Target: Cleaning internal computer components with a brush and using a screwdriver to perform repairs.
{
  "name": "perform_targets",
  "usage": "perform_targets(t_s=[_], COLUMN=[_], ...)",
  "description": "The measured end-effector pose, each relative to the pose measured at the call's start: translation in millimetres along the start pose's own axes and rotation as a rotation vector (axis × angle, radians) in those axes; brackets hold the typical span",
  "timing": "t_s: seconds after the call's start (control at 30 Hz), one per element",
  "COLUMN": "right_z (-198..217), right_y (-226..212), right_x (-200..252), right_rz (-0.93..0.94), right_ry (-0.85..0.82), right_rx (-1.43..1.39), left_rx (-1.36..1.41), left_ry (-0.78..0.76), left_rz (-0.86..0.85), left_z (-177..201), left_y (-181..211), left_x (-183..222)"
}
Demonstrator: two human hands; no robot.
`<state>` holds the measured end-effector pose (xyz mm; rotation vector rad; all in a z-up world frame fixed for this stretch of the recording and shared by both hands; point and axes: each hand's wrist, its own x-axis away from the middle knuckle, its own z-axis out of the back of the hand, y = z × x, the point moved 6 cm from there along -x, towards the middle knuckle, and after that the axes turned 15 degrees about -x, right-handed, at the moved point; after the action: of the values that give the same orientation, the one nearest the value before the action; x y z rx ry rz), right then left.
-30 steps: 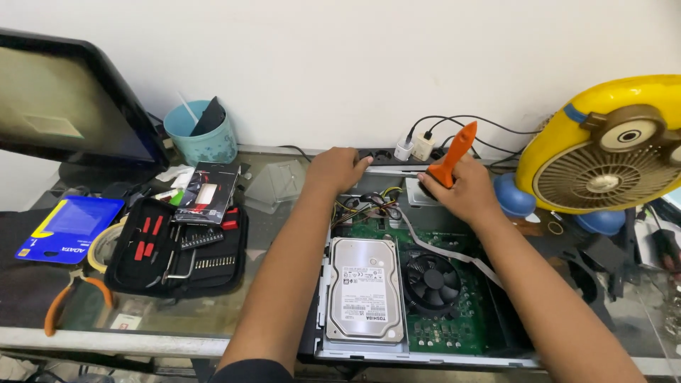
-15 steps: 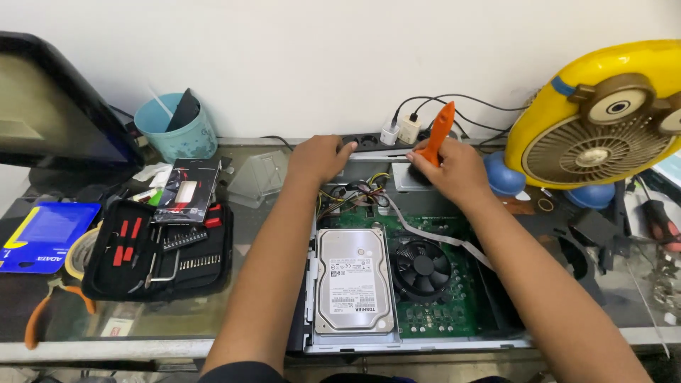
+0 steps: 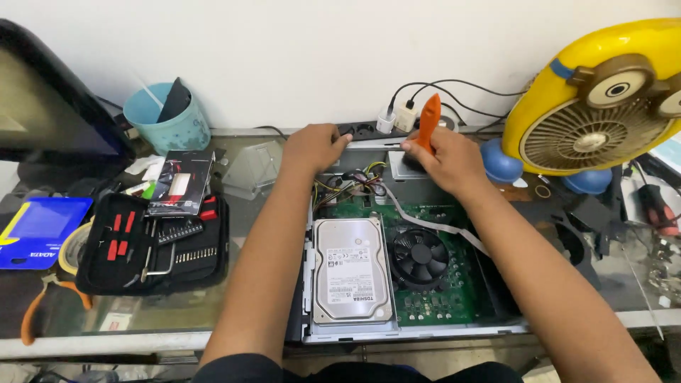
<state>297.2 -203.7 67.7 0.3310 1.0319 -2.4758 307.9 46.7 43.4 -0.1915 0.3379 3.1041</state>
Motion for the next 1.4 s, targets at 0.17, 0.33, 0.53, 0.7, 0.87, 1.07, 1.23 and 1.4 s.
perform_targets(t_s=[0.17,0.33,0.53,0.7,0.87,1.07,1.23,1.4], right_z=[1,1,0,-3,-7,-8,-8,-4], right_y=[-3,-7,-6,-5,10,12,12,19], right_x=[-4,-1,-1,0,-2,-1,0,-6], right_rz=[0.003,-0.001,0.016,0.028,0.045,0.057,0.007,-0.007], right_ry=[0.002,-0.022,-0.030,-0.040,-0.042,-0.022,-0.043,-0.007], right_rx=[0.025,0.035,0.050,0.096,0.139,0.145,0.127,0.135], left_rx=[-0.005,-0.007,0.020,0.029,0.009,-0.016,0.000,0.024], left_ry=[0.011,0.013,0.022,0.051,0.162,0.208,0.216,0.253], left_rz=[-0.013,-0.019,-0.033,-0.042,-0.140,-0.177,-0.155,-0.237], left_z=[2,5,1,5,9,10,6,8], left_y=[1,3,-1,3,11,10,9,11], left_x=[-3,2,-4,-1,0,0,2,-1])
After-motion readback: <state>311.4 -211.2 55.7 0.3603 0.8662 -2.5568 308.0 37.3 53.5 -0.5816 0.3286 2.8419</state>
